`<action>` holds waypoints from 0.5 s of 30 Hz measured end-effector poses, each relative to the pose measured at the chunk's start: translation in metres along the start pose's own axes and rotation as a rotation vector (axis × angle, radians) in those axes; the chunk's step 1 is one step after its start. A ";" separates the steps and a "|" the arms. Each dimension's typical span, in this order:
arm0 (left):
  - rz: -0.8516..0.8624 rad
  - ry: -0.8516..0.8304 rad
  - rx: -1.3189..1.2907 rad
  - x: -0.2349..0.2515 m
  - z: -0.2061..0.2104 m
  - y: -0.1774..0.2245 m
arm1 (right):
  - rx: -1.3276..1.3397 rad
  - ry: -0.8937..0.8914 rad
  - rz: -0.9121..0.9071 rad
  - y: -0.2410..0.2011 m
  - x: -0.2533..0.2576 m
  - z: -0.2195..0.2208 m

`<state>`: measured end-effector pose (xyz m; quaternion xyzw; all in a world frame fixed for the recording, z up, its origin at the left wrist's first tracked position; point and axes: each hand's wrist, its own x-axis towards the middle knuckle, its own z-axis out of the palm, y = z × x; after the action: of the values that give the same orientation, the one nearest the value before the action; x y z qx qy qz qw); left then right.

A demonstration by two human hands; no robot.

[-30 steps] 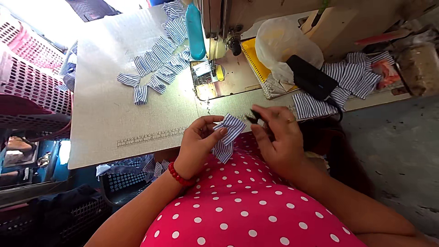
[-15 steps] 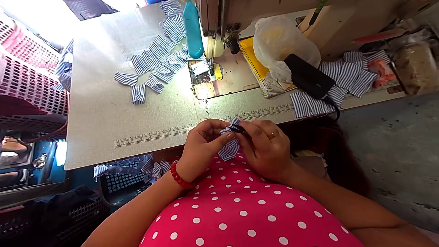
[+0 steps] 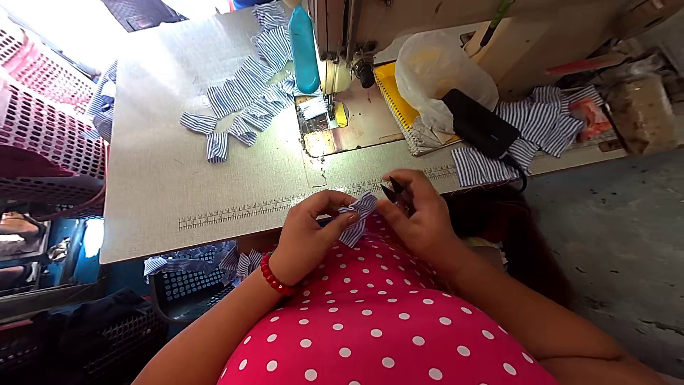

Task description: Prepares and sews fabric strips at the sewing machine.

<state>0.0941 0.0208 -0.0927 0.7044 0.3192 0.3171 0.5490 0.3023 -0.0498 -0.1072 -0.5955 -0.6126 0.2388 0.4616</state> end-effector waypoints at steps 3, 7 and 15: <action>0.053 -0.026 0.017 0.001 -0.003 -0.001 | 0.410 -0.138 0.160 0.002 0.007 -0.004; 0.327 0.057 0.317 0.002 -0.007 -0.003 | 0.419 -0.094 -0.092 0.001 0.008 -0.001; -0.049 0.090 -0.206 -0.005 -0.010 -0.002 | -0.312 0.264 -0.785 0.017 0.000 0.007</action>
<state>0.0834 0.0230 -0.0931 0.6212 0.3263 0.3660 0.6113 0.3056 -0.0446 -0.1246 -0.4057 -0.7569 -0.1280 0.4960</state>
